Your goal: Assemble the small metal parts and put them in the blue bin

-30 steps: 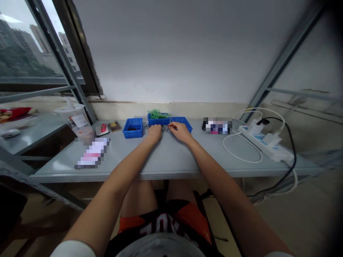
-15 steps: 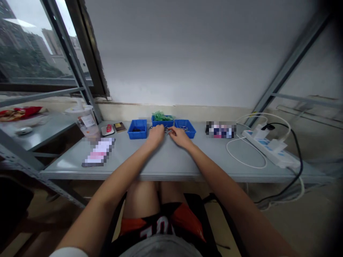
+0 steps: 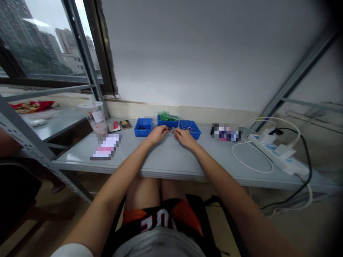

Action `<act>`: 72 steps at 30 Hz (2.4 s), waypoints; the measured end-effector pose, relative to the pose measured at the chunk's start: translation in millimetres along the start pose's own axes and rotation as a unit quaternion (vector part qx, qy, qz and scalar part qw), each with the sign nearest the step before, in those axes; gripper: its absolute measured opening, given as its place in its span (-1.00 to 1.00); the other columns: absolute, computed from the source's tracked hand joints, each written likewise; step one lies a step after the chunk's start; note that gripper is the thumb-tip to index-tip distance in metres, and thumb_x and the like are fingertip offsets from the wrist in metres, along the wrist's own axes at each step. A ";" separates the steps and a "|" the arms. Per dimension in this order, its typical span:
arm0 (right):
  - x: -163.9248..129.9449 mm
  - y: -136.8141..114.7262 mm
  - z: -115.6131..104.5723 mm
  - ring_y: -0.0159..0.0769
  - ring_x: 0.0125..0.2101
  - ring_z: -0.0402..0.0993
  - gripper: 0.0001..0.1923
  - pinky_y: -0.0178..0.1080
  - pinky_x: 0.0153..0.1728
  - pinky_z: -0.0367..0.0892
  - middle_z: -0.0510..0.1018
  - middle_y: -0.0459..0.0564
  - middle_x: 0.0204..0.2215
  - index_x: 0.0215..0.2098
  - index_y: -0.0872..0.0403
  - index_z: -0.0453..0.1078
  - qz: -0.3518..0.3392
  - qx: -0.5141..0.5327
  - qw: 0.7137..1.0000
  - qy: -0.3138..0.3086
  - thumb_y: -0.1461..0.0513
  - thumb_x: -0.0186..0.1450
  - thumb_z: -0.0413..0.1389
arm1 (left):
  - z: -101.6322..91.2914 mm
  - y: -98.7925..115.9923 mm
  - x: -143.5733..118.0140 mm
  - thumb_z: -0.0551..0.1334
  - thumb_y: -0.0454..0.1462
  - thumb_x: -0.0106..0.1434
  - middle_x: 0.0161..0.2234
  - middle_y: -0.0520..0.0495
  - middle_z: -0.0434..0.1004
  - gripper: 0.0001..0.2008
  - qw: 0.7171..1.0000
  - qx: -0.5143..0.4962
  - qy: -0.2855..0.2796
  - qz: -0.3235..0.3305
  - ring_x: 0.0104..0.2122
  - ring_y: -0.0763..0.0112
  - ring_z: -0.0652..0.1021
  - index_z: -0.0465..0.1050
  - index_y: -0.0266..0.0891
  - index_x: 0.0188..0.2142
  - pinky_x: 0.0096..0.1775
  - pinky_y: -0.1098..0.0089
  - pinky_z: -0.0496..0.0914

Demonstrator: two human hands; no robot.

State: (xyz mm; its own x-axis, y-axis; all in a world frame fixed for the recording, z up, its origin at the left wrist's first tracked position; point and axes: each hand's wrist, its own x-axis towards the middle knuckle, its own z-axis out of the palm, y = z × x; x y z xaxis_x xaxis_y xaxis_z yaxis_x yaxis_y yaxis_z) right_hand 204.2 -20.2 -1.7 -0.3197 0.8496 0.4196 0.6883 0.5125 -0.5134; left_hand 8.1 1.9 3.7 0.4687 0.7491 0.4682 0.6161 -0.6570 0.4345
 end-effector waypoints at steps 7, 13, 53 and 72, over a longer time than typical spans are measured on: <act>0.7 4.4 0.0 -0.35 -0.43 0.42 -0.74 -0.32 -0.29 0.24 0.53 -0.08 -0.47 -0.27 0.09 0.43 0.019 -0.001 1.000 -0.011 0.20 0.40 -0.08 | -3.6 1.7 -1.3 0.13 -0.25 0.32 -0.29 -0.13 0.59 -0.78 0.998 -0.052 0.008 -0.019 -0.31 0.36 0.50 0.51 -0.34 -0.23 -0.19 0.40 0.35; 0.3 2.8 0.4 -0.36 -0.45 0.41 -0.75 -0.32 -0.29 0.23 0.50 -0.09 -0.50 -0.29 0.09 0.41 0.022 0.003 1.000 -0.013 0.21 0.40 -0.09 | -2.9 1.6 -2.6 0.16 -0.30 0.27 -0.28 -0.15 0.60 -0.81 0.999 -0.014 -0.037 -0.012 -0.32 0.36 0.50 0.53 -0.34 -0.24 -0.20 0.41 0.35; -2.2 -9.4 -6.6 -0.33 -0.50 0.38 -0.76 -0.32 -0.36 0.21 0.49 -0.09 -0.55 -0.15 0.10 0.45 0.014 0.016 0.999 0.027 0.16 0.35 0.02 | -5.1 2.6 -2.2 0.21 -0.23 0.24 -0.33 -0.13 0.60 -0.78 0.995 -0.092 -0.010 -0.030 -0.34 0.34 0.51 0.55 -0.34 -0.26 -0.24 0.38 0.35; -2.1 -1.8 -8.1 -0.37 -0.51 0.37 -0.78 -0.34 -0.37 0.19 0.50 -0.09 -0.55 -0.33 0.11 0.43 0.002 0.006 1.000 0.000 0.19 0.35 -0.01 | -5.0 4.2 -3.4 0.15 -0.17 0.28 -0.43 -0.08 0.54 -0.71 0.998 -0.047 -0.026 -0.016 -0.45 0.41 0.42 0.58 -0.33 -0.27 -0.35 0.42 0.25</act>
State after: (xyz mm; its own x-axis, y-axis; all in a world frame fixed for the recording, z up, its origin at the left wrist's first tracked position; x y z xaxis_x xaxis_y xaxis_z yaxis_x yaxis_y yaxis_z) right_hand 208.9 -23.9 4.4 -0.3170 0.8518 0.4172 0.6811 0.5105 -0.5248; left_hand 5.9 -3.9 7.8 0.4838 0.7718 0.4126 0.5701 -0.6356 0.5205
